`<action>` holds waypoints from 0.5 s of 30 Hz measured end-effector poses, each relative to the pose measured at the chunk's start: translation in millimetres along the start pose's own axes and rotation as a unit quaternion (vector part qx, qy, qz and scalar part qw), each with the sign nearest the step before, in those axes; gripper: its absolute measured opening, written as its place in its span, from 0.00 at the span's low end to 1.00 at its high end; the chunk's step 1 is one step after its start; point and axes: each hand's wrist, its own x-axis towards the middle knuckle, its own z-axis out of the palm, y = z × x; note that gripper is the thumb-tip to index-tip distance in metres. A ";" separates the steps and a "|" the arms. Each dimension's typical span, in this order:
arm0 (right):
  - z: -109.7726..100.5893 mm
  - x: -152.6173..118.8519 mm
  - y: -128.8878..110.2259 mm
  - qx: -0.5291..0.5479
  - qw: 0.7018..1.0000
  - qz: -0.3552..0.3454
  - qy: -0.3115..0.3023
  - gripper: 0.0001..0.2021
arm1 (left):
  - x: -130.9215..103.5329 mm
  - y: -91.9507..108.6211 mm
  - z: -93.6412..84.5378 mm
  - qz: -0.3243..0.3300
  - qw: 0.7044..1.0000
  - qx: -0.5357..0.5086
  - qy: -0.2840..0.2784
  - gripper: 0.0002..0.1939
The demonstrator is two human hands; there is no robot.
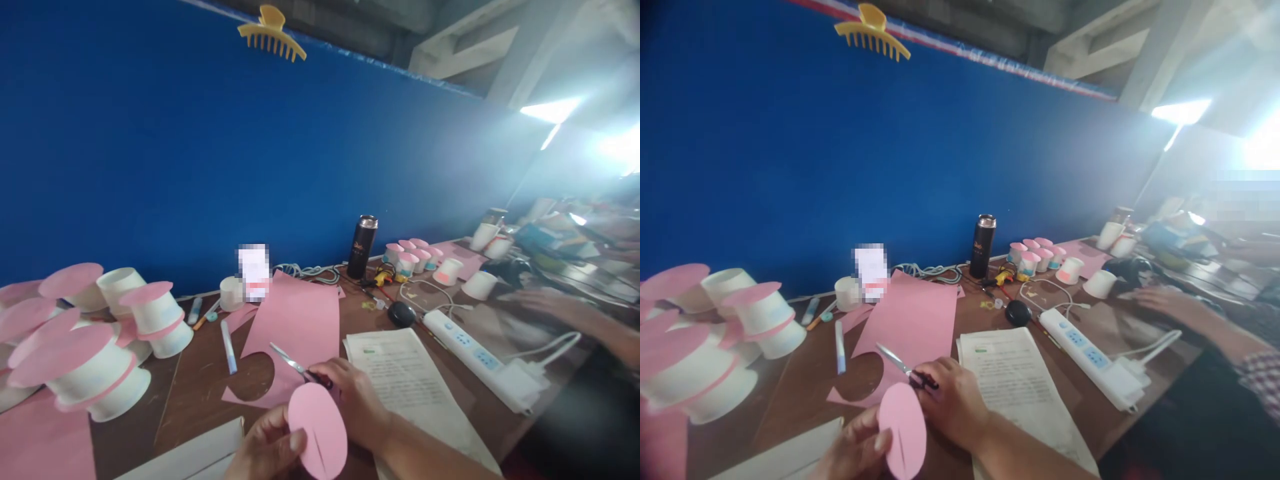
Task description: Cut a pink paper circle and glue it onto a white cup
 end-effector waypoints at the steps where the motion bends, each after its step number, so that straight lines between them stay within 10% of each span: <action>1: -1.5 0.5 -0.7 -0.003 1.000 -0.004 -0.006 0.10 | 0.6 -0.2 2.5 0.002 1.000 -0.007 0.005 0.15; 15: -4.5 0.3 15.5 0.049 0.999 -0.005 -0.011 0.14 | 13.4 1.9 2.0 -0.032 0.995 -0.082 -0.052 0.16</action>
